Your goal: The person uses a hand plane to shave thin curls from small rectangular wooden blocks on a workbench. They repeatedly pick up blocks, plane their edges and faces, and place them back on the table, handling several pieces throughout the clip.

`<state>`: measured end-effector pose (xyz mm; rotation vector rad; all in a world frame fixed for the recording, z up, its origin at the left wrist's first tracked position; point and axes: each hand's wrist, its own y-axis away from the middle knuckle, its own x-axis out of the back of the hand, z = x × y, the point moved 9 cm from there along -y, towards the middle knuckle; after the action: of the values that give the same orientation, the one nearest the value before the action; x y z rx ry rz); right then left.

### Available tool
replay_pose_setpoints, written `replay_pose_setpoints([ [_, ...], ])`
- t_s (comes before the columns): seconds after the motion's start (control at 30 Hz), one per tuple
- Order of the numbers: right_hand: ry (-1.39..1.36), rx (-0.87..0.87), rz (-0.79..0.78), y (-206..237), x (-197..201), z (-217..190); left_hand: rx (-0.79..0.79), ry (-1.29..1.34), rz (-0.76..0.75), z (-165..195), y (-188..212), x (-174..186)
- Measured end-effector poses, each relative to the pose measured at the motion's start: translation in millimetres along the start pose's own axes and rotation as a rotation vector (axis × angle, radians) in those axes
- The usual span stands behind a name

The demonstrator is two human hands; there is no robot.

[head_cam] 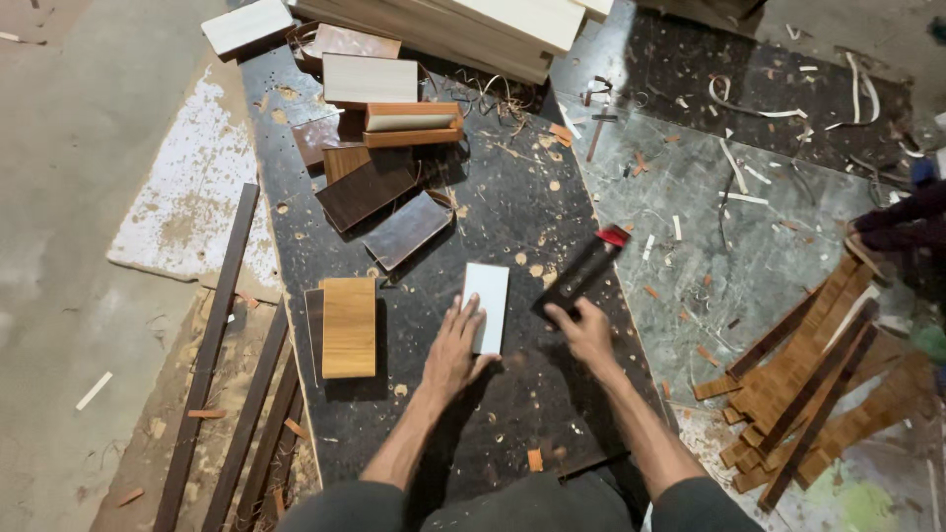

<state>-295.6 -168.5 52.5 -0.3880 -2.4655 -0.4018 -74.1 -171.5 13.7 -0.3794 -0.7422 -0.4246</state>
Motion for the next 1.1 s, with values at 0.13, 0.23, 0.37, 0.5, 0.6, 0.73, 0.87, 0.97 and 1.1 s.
replay_pose_setpoints([
  [0.13, -0.112, -0.05, -0.061, -37.7, -44.2, -41.8, 0.002, 0.073, 0.064, -6.8, -2.5, 0.9],
  [0.23, -0.067, -0.024, -0.014, -50.4, -63.6, -61.1, 0.011, 0.111, 0.083, -10.3, -1.8, 0.9],
  [0.37, 0.041, 0.081, 0.163, -43.0, -63.1, -68.3, 0.021, 0.141, 0.076, -13.2, 2.4, -0.5],
  [0.5, 0.047, 0.077, 0.2, -3.6, -68.6, -49.4, 0.055, 0.182, 0.085, -21.4, -1.9, -1.3],
  [0.6, 0.073, -0.091, 0.154, 41.9, -77.0, -18.1, 0.023, 0.2, 0.137, -19.4, -6.1, 2.5],
  [0.73, 0.114, -0.23, 0.042, 88.3, -70.4, 18.4, -0.027, -0.029, 0.066, 3.9, 17.0, -8.3],
  [0.87, 0.282, 0.085, 0.127, 100.8, 20.8, 40.9, -0.516, -0.181, -0.36, 84.4, 66.5, -46.4],
  [0.97, -0.266, -0.167, 0.167, 104.1, 98.2, 111.6, -0.281, 0.006, -0.93, 80.8, 64.8, -75.8],
  [1.1, -0.997, -0.187, 0.261, 102.9, 134.1, 137.5, 0.111, 0.485, -0.14, 27.8, -60.7, -6.2],
])
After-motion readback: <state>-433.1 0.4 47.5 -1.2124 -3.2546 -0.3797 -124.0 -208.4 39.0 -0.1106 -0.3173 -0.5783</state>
